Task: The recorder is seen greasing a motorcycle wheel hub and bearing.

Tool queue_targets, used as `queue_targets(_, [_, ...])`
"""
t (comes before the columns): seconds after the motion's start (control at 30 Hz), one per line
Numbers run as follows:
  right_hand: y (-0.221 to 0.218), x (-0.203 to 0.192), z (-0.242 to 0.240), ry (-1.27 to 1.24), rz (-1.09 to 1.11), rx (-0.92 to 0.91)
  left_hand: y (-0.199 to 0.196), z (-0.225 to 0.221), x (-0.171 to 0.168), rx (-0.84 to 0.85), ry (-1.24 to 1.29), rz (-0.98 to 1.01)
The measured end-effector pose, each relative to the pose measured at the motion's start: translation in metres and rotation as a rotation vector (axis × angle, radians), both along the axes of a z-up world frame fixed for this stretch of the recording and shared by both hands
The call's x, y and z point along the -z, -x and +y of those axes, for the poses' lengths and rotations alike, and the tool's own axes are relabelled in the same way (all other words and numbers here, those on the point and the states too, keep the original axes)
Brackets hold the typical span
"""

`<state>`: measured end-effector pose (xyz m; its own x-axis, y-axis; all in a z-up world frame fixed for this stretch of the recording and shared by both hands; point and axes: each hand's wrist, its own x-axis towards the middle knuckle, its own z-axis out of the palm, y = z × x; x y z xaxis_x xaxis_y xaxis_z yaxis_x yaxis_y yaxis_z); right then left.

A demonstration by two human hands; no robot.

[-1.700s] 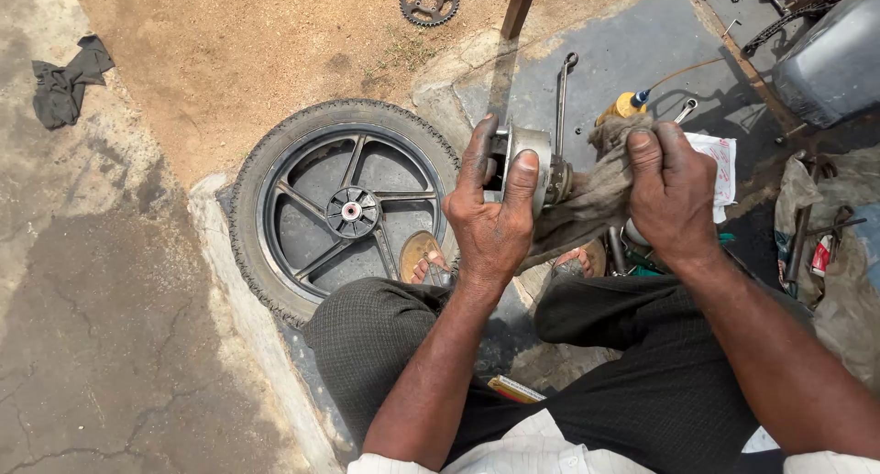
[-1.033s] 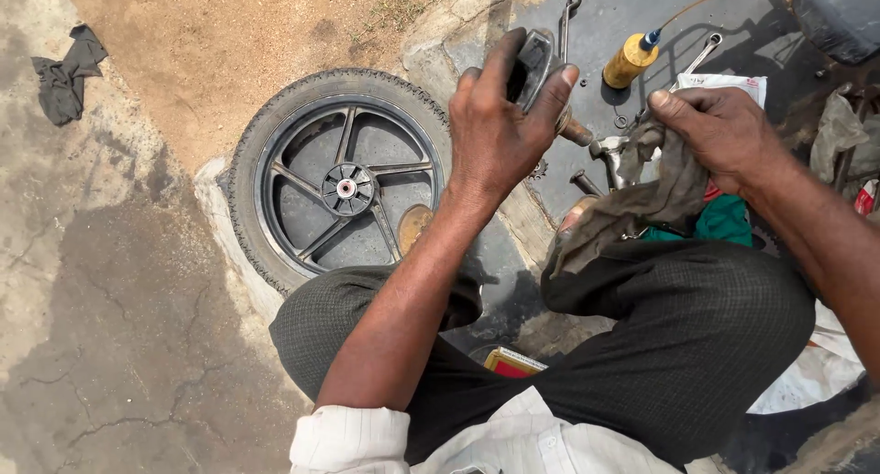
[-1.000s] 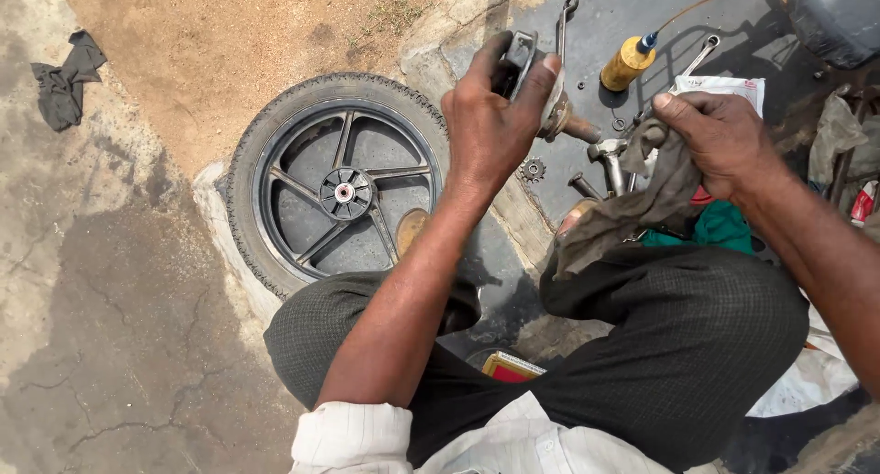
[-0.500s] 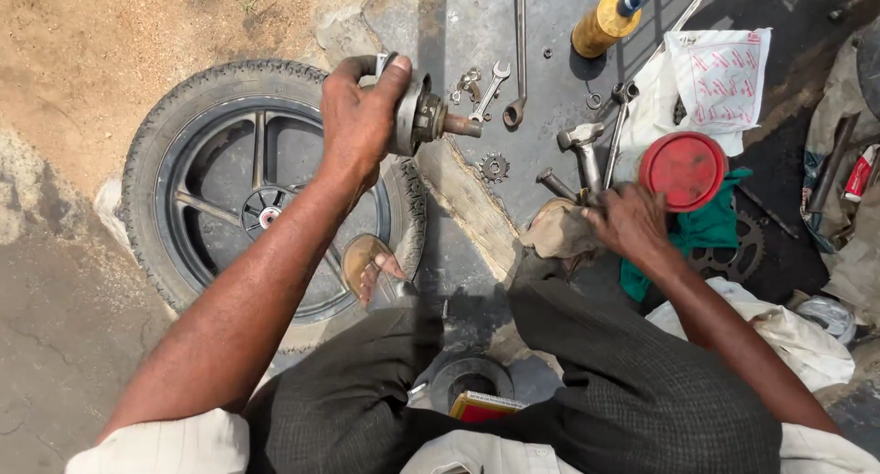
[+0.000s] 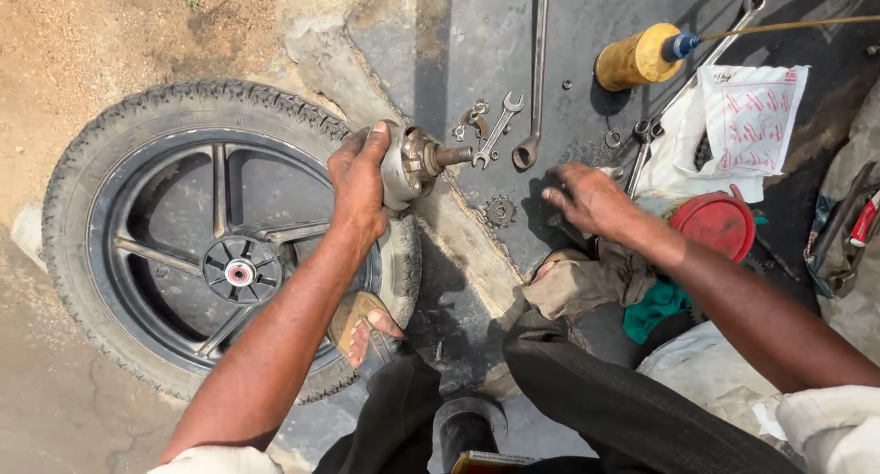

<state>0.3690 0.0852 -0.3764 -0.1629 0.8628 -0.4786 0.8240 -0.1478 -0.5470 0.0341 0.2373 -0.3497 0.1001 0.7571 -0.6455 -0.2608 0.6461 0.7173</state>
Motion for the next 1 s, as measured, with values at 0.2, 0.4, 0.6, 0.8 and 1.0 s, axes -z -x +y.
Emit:
queue_targets(0.2, [0.037,-0.026,0.068,-0.012,0.382,0.42,-0.06,0.057,0.037,-0.001,0.214,-0.285])
queue_targets(0.4, [0.05,-0.023,0.167,-0.264,0.328,0.443,-0.118,0.104,0.103,0.08,0.11,-0.407])
queue_targets(0.6, [0.036,-0.002,0.228,-0.414,0.09,0.439,-0.108,0.194,0.088,0.602,-0.62,0.742])
queue_targets(0.8, [0.041,0.016,0.26,-0.499,-0.098,0.268,-0.087,0.273,0.01,0.798,-0.938,0.896])
queue_targets(1.0, [0.053,0.002,0.255,-0.435,-0.16,0.161,-0.101,0.225,0.052,1.091,-1.092,0.782])
